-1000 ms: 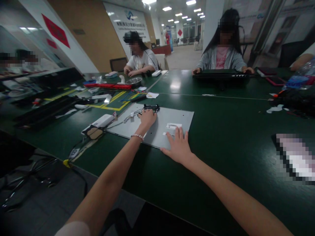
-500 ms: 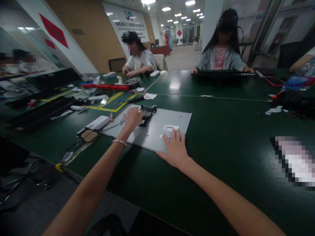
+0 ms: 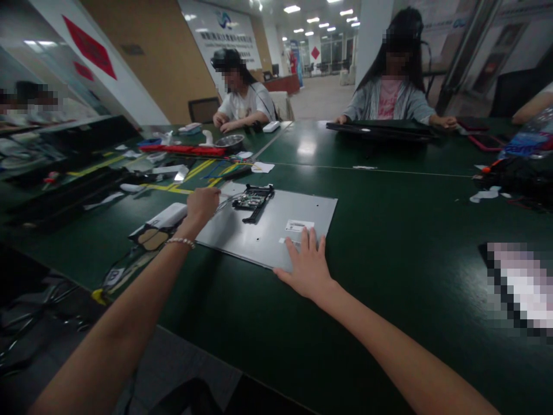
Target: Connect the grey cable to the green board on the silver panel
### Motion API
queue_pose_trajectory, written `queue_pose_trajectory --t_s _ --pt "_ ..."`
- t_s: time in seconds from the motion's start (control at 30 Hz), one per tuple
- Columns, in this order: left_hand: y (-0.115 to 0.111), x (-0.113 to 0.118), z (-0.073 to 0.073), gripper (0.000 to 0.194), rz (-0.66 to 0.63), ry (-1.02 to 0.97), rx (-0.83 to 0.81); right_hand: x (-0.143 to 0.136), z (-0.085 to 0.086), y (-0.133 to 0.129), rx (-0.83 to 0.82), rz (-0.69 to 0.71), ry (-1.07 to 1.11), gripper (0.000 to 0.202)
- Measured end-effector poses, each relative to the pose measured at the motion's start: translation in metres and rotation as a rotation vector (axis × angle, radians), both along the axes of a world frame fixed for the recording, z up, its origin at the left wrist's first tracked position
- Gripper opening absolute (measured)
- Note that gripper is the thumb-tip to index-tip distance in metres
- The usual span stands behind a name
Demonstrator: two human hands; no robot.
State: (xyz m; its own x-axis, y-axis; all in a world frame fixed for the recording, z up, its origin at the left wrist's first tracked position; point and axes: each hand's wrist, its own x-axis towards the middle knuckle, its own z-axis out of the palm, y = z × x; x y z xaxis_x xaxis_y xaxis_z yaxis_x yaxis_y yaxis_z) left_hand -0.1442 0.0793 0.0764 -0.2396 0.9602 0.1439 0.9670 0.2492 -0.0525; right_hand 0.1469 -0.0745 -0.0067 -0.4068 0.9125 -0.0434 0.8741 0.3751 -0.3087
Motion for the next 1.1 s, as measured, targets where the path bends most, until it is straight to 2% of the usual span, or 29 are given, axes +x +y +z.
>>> queue_pose_trajectory --t_s 0.1,0.17,0.3,0.43,0.6,0.77,0.93,1.1 --pt "0.025 0.007 0.005 0.042 -0.056 0.075 0.13 0.0 -0.001 0.001 -0.01 0.001 -0.001 0.088" --pt "0.044 0.019 0.002 0.042 -0.125 0.119 0.174 -0.001 -0.003 0.001 -0.01 -0.003 0.003 0.087" --pt "0.074 0.05 -0.016 0.041 -0.25 0.131 0.059 -0.001 -0.005 0.002 0.005 -0.006 0.009 0.087" --pt "0.09 0.068 -0.039 0.035 -0.259 0.083 -0.035 -0.002 -0.003 0.001 0.032 -0.008 0.028 0.086" --pt "0.097 0.063 -0.05 0.041 -0.269 0.024 -0.055 -0.002 0.001 0.002 -0.004 0.002 0.037 0.087" --pt "0.104 0.05 -0.059 0.047 -0.454 -0.067 -0.072 -0.003 -0.001 0.003 0.02 -0.005 0.053 0.087" --pt "0.112 0.044 -0.07 0.048 -0.452 -0.051 -0.173 -0.004 -0.005 0.002 0.057 -0.02 0.058 0.084" --pt "0.11 0.045 -0.065 0.057 -0.44 -0.106 -0.112 -0.003 -0.004 0.002 0.055 -0.016 0.055 0.085"
